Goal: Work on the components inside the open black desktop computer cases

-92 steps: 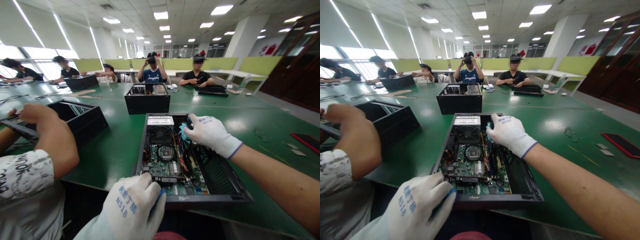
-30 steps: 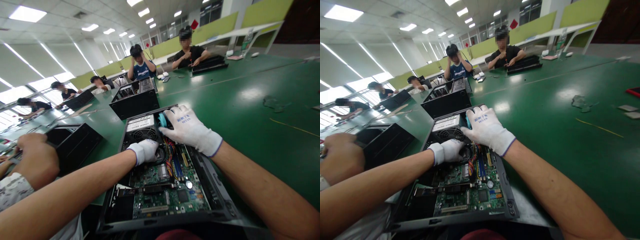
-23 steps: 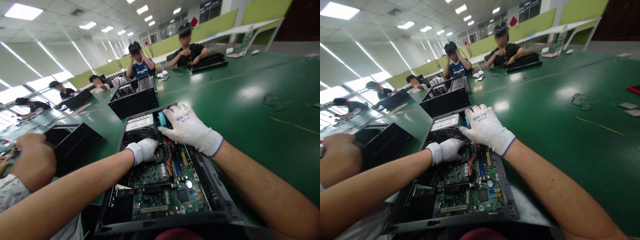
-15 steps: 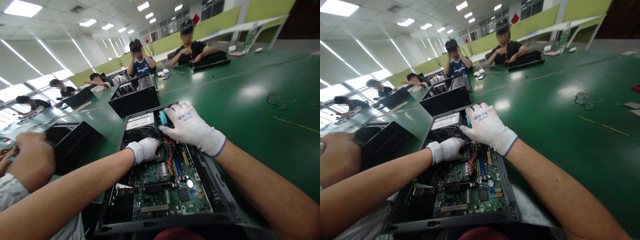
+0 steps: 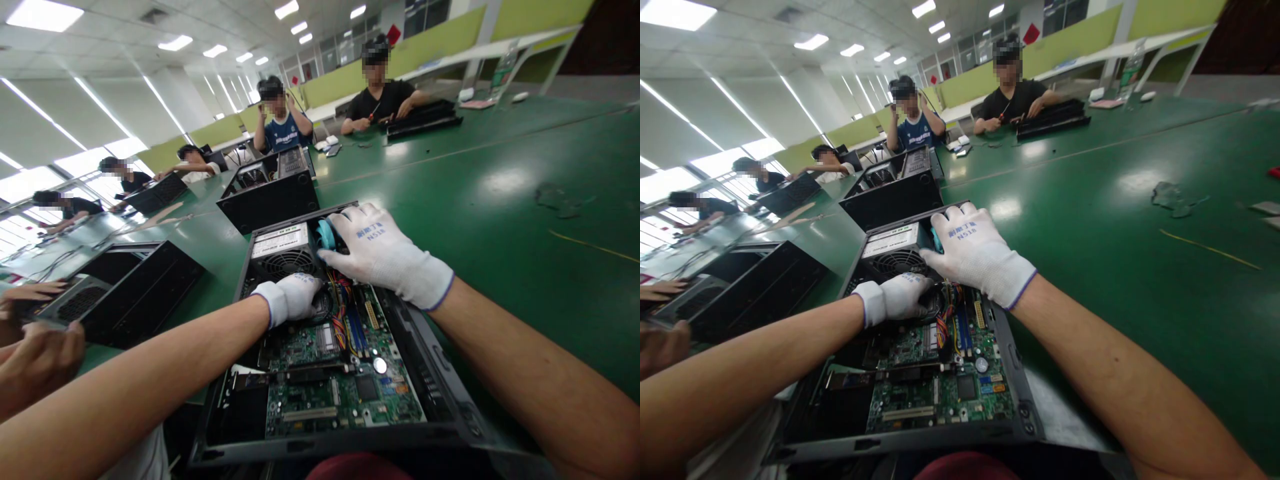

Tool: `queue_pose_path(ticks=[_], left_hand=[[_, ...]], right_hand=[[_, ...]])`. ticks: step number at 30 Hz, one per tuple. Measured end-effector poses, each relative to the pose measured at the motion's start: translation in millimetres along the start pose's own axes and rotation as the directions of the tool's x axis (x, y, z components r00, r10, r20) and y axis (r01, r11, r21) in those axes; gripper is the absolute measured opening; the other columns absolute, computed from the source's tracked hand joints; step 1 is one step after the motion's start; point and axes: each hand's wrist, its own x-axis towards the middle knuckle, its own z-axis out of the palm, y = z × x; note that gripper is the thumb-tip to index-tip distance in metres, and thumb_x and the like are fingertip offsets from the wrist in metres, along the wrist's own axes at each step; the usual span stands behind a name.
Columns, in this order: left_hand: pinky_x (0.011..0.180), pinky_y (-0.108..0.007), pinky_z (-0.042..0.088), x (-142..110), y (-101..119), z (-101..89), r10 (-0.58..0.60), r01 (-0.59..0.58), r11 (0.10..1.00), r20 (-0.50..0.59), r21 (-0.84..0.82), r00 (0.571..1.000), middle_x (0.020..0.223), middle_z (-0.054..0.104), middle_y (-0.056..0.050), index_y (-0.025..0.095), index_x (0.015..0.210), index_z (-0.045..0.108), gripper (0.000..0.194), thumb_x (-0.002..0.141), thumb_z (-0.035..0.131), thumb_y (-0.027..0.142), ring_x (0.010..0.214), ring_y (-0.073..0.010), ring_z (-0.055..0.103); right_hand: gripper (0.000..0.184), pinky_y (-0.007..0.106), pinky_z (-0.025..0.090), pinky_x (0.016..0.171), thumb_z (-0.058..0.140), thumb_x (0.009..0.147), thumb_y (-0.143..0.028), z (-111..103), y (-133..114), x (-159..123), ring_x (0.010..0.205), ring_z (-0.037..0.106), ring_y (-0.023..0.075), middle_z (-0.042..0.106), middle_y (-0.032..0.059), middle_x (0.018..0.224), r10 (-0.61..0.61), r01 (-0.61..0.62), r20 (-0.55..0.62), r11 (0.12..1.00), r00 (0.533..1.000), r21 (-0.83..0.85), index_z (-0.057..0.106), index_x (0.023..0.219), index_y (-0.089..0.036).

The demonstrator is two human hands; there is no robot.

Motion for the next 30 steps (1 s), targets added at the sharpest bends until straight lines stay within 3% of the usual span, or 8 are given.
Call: queue_pose_path(ticks=[15, 20, 25, 30], left_hand=[[0.106, -0.035, 0.050, -3, 1, -5.6, -0.028, 0.028, 1.000, 0.029, 0.002, 0.999, 0.132, 0.067, -0.013, 0.018, 0.129, 0.060, 0.061, 0.072, 0.074, 0.034, 0.122, -0.0301, 0.063], [0.093, -0.035, 0.057, -4, -3, -12.2, -0.084, 0.084, 0.996, 0.032, -0.001, 0.996, 0.116, 0.073, -0.012, 0.017, 0.118, 0.066, 0.046, 0.074, 0.069, 0.029, 0.107, -0.0293, 0.070], [0.096, -0.034, 0.056, -5, -8, -13.3, -0.109, 0.109, 0.994, 0.002, -0.014, 0.994, 0.118, 0.073, -0.011, 0.019, 0.117, 0.067, 0.041, 0.076, 0.064, 0.017, 0.110, -0.0284, 0.069], [0.095, -0.036, 0.057, -5, -10, -11.4, -0.115, 0.115, 0.993, -0.001, -0.018, 0.993, 0.117, 0.073, -0.010, 0.020, 0.116, 0.068, 0.039, 0.077, 0.063, 0.017, 0.108, -0.0287, 0.070]], right_hand=[[0.058, 0.044, 0.036, 0.095, 0.046, 0.094, -0.060, 0, 0, -1, 0.116, 0.050, 0.0357, 0.062, 0.0184, 0.124, -0.002, 0.002, 0.004, 1.000, 1.000, -0.002, 0.058, 0.125, -0.013], [0.060, 0.044, 0.037, 0.095, 0.046, 0.094, -0.061, 1, 1, 0, 0.114, 0.052, 0.0361, 0.063, 0.0185, 0.122, 0.003, -0.003, -0.002, 1.000, 1.000, 0.002, 0.058, 0.127, -0.012], [0.060, 0.044, 0.037, 0.094, 0.045, 0.095, -0.061, 0, 0, 0, 0.115, 0.052, 0.0361, 0.062, 0.0191, 0.123, 0.016, -0.015, 0.007, 1.000, 1.000, -0.006, 0.057, 0.128, -0.012], [0.059, 0.044, 0.037, 0.094, 0.045, 0.095, -0.062, -1, -1, 0, 0.114, 0.053, 0.0362, 0.063, 0.0187, 0.123, 0.033, -0.033, 0.024, 0.999, 0.999, -0.011, 0.058, 0.126, -0.013]])
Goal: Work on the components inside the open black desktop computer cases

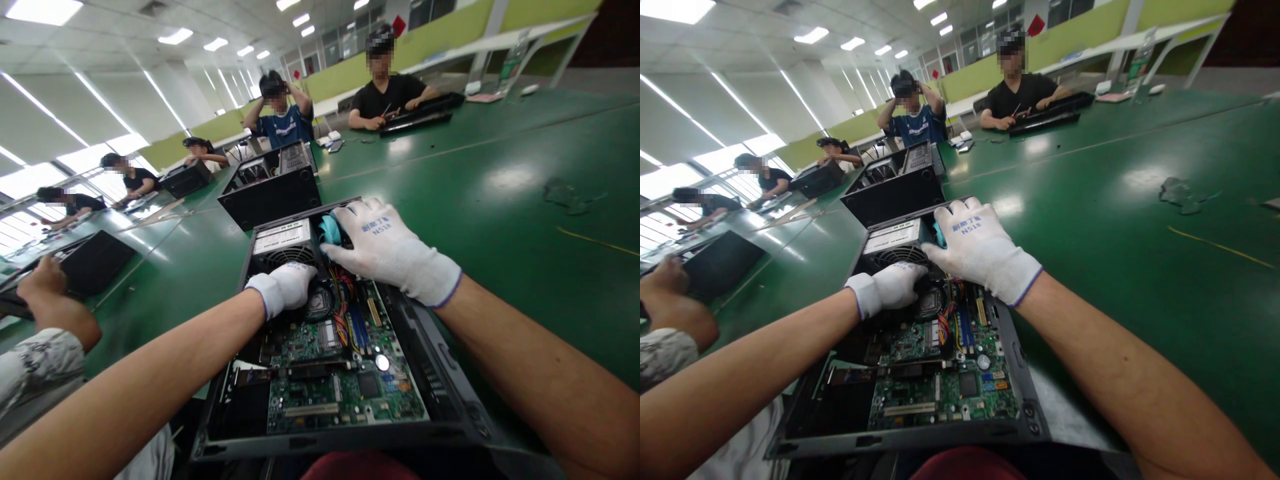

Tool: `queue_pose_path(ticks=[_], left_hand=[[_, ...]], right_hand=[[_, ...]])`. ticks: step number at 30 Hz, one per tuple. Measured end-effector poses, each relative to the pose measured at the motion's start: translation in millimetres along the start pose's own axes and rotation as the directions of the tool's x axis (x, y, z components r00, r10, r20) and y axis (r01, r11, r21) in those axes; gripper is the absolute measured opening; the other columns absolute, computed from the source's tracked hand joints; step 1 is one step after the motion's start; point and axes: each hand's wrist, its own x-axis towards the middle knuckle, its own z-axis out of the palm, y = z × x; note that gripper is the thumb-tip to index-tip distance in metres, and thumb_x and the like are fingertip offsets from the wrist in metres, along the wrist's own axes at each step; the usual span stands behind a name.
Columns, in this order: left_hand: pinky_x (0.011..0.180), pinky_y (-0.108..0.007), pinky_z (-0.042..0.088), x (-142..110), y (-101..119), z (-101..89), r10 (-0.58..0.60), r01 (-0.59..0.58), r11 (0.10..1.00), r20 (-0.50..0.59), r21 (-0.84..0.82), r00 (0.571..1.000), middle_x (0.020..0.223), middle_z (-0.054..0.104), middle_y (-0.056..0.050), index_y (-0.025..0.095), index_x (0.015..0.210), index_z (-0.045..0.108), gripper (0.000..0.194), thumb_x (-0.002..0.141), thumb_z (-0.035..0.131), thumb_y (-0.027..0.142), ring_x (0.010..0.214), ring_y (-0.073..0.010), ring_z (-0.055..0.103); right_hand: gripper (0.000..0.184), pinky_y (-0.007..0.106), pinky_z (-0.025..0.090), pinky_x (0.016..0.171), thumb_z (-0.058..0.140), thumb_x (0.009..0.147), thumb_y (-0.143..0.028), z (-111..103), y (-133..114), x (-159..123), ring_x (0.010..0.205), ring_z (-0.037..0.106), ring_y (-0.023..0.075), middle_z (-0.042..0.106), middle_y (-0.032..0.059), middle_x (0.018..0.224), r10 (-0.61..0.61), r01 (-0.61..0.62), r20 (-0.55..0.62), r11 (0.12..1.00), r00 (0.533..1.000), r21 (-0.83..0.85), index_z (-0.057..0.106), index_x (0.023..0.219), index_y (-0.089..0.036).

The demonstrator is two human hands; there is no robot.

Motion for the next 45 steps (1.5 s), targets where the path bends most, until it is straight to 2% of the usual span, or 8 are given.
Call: queue_pose_path(ticks=[4, 9, 21, 33, 37, 40, 42, 45], left_hand=[[0.093, -0.036, 0.057, -1, 4, -2.2, 0.002, -0.002, 1.000, 0.031, 0.009, 1.000, 0.115, 0.073, -0.010, 0.020, 0.116, 0.068, 0.042, 0.075, 0.068, 0.024, 0.107, -0.0292, 0.070], [0.099, -0.035, 0.054, 0, 11, 0.0, 0.046, -0.048, 0.999, 0.062, 0.021, 0.997, 0.123, 0.071, -0.011, 0.018, 0.123, 0.065, 0.058, 0.070, 0.077, 0.039, 0.113, -0.0300, 0.067], [0.105, -0.038, 0.051, 6, 15, 5.8, 0.101, -0.105, 0.993, 0.060, 0.059, 0.993, 0.125, 0.070, -0.015, 0.017, 0.127, 0.064, 0.059, 0.072, 0.078, 0.035, 0.118, -0.0321, 0.066], [0.098, -0.042, 0.056, 10, 18, -2.2, 0.085, -0.093, 0.994, 0.136, 0.051, 0.987, 0.121, 0.071, -0.020, 0.012, 0.121, 0.065, 0.074, 0.058, 0.085, 0.044, 0.110, -0.0354, 0.069], [0.093, -0.043, 0.058, -1, 17, -11.0, 0.068, -0.070, 0.998, 0.114, 0.008, 0.991, 0.124, 0.070, -0.021, 0.011, 0.130, 0.058, 0.080, 0.064, 0.077, 0.051, 0.110, -0.0366, 0.070], [0.089, -0.043, 0.059, -14, 15, -19.1, 0.066, -0.064, 0.997, 0.045, -0.037, 0.997, 0.119, 0.072, -0.018, 0.014, 0.127, 0.061, 0.062, 0.080, 0.059, 0.055, 0.108, -0.0343, 0.071], [0.087, -0.042, 0.059, -23, 14, -22.9, 0.067, -0.069, 0.996, -0.031, -0.058, 0.997, 0.115, 0.073, -0.018, 0.014, 0.121, 0.063, 0.052, 0.089, 0.047, 0.051, 0.106, -0.0331, 0.071], [0.086, -0.042, 0.058, -35, 11, -24.3, 0.083, -0.095, 0.993, -0.163, -0.070, 0.983, 0.109, 0.072, -0.019, 0.014, 0.111, 0.064, 0.046, 0.096, 0.035, 0.046, 0.102, -0.0319, 0.072]], right_hand=[[0.059, 0.044, 0.038, 0.093, 0.044, 0.094, -0.063, 1, 1, 0, 0.113, 0.053, 0.0361, 0.063, 0.0181, 0.121, -0.005, 0.005, -0.013, 1.000, 1.000, 0.001, 0.059, 0.123, -0.014], [0.059, 0.044, 0.037, 0.093, 0.043, 0.094, -0.064, 4, 2, 0, 0.112, 0.053, 0.0360, 0.063, 0.0177, 0.120, -0.013, 0.013, -0.023, 1.000, 1.000, -0.011, 0.058, 0.123, -0.014], [0.058, 0.044, 0.037, 0.094, 0.045, 0.094, -0.062, 2, 2, -1, 0.114, 0.052, 0.0352, 0.063, 0.0177, 0.123, -0.023, 0.023, -0.023, 1.000, 0.999, 0.005, 0.058, 0.125, -0.014], [0.052, 0.043, 0.040, 0.096, 0.047, 0.095, -0.056, 1, 3, 1, 0.112, 0.055, 0.0325, 0.066, 0.0178, 0.117, -0.032, 0.034, -0.067, 0.999, 0.997, 0.030, 0.061, 0.120, -0.013], [0.056, 0.047, 0.042, 0.098, 0.049, 0.093, -0.056, 2, 5, 0, 0.114, 0.056, 0.0348, 0.065, 0.0201, 0.122, 0.041, -0.034, -0.069, 0.995, 0.997, 0.093, 0.061, 0.125, -0.011], [0.060, 0.050, 0.043, 0.103, 0.049, 0.091, -0.057, -3, 12, -10, 0.121, 0.055, 0.0370, 0.063, 0.0212, 0.129, 0.161, -0.146, -0.052, 0.966, 0.986, 0.211, 0.060, 0.130, -0.012], [0.063, 0.052, 0.043, 0.106, 0.049, 0.091, -0.059, -10, 21, -26, 0.126, 0.055, 0.0372, 0.062, 0.0195, 0.133, 0.218, -0.210, 0.016, 0.916, 0.976, 0.341, 0.058, 0.135, -0.015], [0.066, 0.052, 0.043, 0.110, 0.051, 0.091, -0.061, -17, 32, -59, 0.132, 0.054, 0.0360, 0.058, 0.0123, 0.144, 0.191, -0.284, 0.223, 0.789, 0.956, 0.544, 0.051, 0.147, -0.027]])
